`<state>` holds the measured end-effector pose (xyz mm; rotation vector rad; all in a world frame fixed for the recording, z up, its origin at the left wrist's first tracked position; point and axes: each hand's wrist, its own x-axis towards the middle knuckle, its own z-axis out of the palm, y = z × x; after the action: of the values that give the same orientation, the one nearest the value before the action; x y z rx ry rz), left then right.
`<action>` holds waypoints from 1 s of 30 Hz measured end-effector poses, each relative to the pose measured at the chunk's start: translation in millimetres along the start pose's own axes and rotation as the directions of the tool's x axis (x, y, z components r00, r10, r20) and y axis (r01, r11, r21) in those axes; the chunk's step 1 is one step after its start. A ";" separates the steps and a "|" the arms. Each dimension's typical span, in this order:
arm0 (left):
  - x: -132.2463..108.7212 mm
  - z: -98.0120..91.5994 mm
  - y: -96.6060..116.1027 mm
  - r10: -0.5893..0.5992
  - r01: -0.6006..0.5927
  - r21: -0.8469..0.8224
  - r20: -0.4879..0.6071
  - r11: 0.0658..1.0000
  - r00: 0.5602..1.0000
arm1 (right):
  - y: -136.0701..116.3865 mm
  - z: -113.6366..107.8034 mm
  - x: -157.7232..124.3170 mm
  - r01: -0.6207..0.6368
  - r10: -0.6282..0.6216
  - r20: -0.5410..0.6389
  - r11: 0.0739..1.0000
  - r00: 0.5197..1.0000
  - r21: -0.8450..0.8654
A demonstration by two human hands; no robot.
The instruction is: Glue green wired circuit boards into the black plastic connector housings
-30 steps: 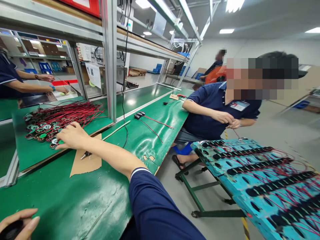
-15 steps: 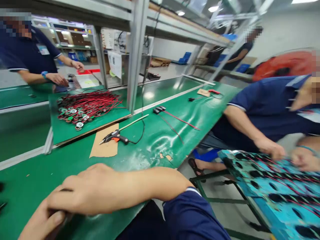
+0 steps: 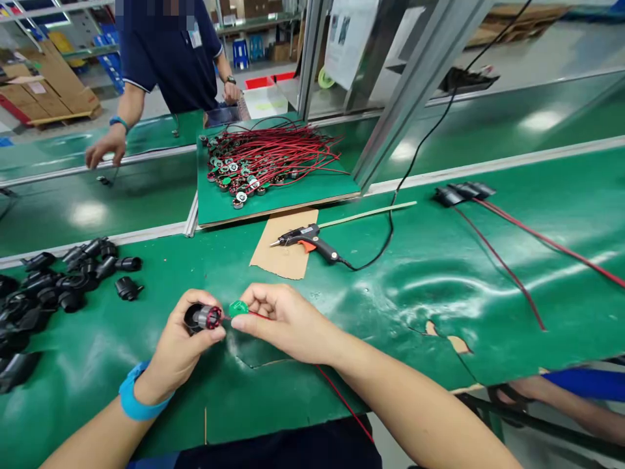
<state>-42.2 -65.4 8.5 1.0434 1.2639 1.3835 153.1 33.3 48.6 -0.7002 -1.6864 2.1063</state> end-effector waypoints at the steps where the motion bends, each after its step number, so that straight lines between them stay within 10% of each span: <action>1: -0.3 0.3 -0.9 0.038 -0.037 0.042 -0.009 0.998 0.999 | 0.2 1.1 0.2 0.026 -0.025 -0.041 1.000 0.999 0.014; 10: -3.7 8.0 4.7 0.333 -0.330 0.224 0.025 0.917 0.943 | 6.3 16.0 5.2 -0.004 0.014 -0.130 0.997 0.991 0.077; 17: 0.8 -0.6 7.4 0.067 -0.078 0.104 0.106 0.992 0.992 | 2.9 13.5 1.7 0.168 -0.211 -0.246 0.968 0.946 -0.185; 21: 3.2 0.4 4.5 0.007 -0.003 -0.029 0.132 1.000 0.991 | 6.9 13.6 -0.1 0.334 -0.517 -0.207 0.760 0.831 -0.557; 30: -3.7 8.7 15.8 0.014 -0.018 0.272 0.017 0.962 1.000 | 13.3 12.9 0.6 0.393 -0.629 -0.110 0.603 0.770 -0.694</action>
<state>-34.6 -67.6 25.1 1.2499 1.4668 1.2334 145.6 20.3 37.8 -0.5919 -2.0702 0.9086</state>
